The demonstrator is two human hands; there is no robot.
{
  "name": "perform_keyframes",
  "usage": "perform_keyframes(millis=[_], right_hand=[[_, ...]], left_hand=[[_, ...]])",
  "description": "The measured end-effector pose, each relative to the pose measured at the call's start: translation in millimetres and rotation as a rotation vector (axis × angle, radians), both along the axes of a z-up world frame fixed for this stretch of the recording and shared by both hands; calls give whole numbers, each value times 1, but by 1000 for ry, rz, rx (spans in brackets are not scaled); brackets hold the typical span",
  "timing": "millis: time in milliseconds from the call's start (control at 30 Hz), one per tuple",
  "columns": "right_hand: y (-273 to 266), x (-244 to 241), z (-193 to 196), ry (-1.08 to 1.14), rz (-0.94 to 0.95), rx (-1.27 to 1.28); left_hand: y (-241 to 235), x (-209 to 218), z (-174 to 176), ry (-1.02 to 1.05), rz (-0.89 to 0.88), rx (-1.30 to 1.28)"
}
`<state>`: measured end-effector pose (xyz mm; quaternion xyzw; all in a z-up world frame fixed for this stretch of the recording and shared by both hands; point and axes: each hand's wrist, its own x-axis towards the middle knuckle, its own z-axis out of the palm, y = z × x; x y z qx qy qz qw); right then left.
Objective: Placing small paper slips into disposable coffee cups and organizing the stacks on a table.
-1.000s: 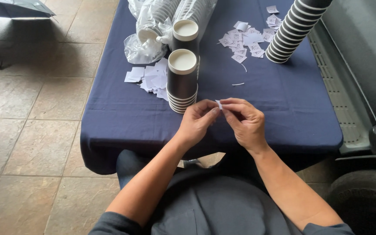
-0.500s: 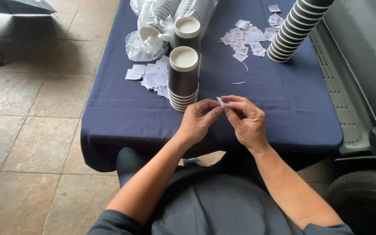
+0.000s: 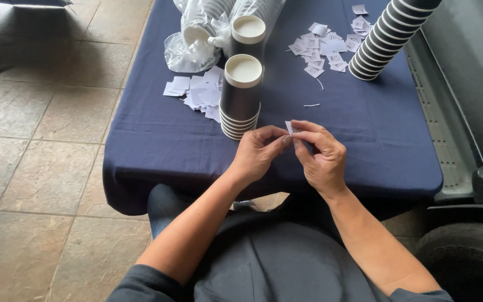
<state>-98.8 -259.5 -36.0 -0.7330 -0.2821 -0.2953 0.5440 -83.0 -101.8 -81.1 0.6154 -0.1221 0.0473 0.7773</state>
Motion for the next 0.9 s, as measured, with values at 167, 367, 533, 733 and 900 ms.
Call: perform_keyframes(millis=[167,367,533,733,900], right_hand=[[-2,0,-2,-37,-37,-52],[-1,0,0,-77,-71,-95],[-1,-1,0,-86,-85,-106],[-1,-1,-1,-61,-78,-86],[-1,-1,-1,-40,-54,-57]], left_hand=[[0,-2,3,1,3,6],[0,-2,2,9,3,3],[0,-1,0,14,3,14],[0,0,-2,-3,3,6],[-2,3,-5,-56,-7,3]])
